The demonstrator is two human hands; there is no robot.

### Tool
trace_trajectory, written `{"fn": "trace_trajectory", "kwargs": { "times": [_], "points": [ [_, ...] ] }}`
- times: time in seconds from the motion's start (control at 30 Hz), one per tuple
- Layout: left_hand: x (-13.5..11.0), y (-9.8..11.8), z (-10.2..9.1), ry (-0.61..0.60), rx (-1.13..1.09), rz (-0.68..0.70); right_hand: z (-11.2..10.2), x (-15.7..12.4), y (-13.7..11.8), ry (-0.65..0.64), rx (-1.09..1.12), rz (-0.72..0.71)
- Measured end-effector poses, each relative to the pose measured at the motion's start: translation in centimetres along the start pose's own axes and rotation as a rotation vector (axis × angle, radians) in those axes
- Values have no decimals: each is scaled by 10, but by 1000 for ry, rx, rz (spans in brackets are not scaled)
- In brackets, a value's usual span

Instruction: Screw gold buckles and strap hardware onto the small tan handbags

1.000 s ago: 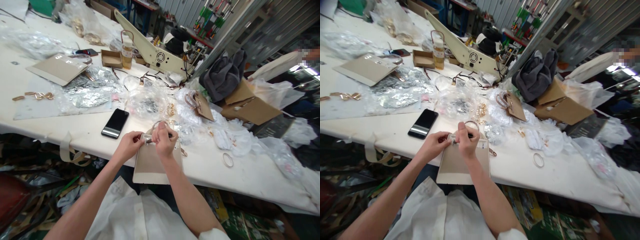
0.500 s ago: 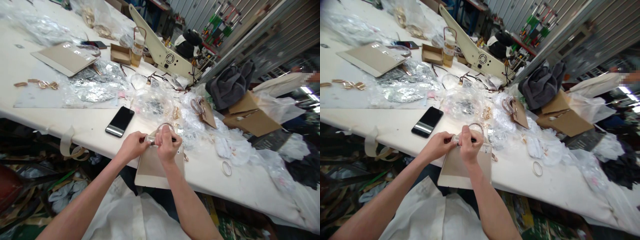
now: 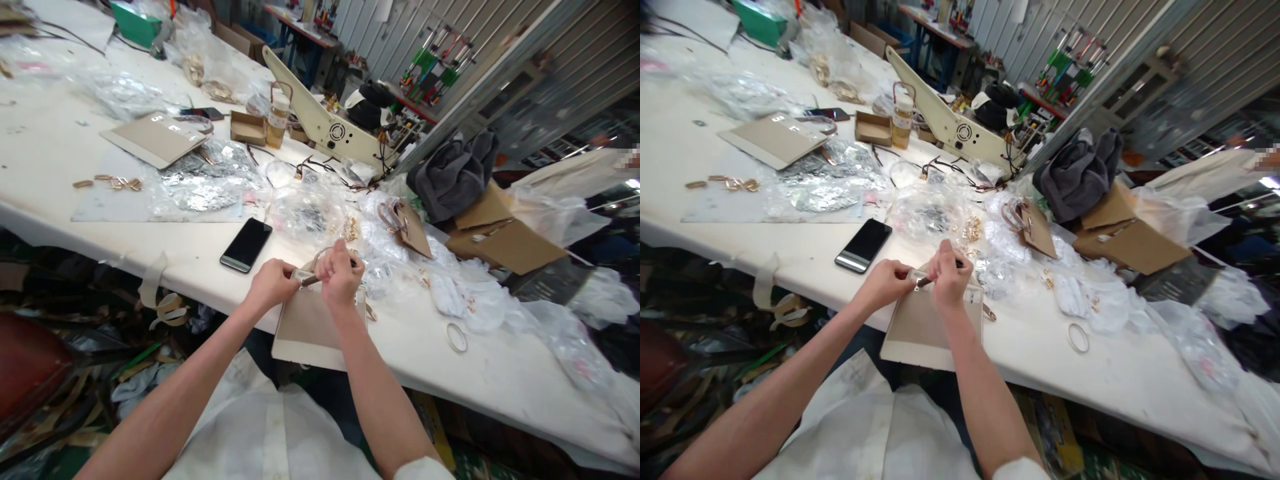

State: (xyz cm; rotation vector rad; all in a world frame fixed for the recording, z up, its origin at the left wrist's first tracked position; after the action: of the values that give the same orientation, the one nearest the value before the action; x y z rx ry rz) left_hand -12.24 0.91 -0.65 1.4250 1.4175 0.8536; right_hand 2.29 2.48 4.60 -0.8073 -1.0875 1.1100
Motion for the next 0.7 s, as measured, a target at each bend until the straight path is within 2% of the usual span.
{"fn": "trace_trajectory", "kwargs": {
  "times": [0.13,0.27,0.37,0.5,0.6,0.63,0.7],
  "points": [
    [-2,-1,2,20,77,7,0,3,-11,-12,73,161],
    [-2,-5,2,17,84,7,1,4,-4,19,60,231],
    [0,-8,3,-1,91,25,2,20,14,81,75,337],
    [3,-12,2,-30,85,86,6,55,38,195,14,592],
    [4,-17,1,-67,21,90,5,65,38,195,21,734],
    [3,-19,1,-74,-14,73,3,63,33,163,53,730],
    [3,-23,1,-81,-83,46,0,50,18,105,121,608]
  ]
}}
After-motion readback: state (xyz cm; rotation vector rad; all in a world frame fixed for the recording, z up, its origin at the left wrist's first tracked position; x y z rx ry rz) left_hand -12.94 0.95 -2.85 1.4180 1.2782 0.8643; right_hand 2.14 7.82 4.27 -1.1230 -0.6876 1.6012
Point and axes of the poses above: each hand's wrist, its own x-axis towards the middle knuckle, its own z-axis out of the palm, y = z × x, the point moved 1 cm from there along x, towards the middle knuckle, and after that the axes turned 2 degrees about -y, right-handed, at the moved point
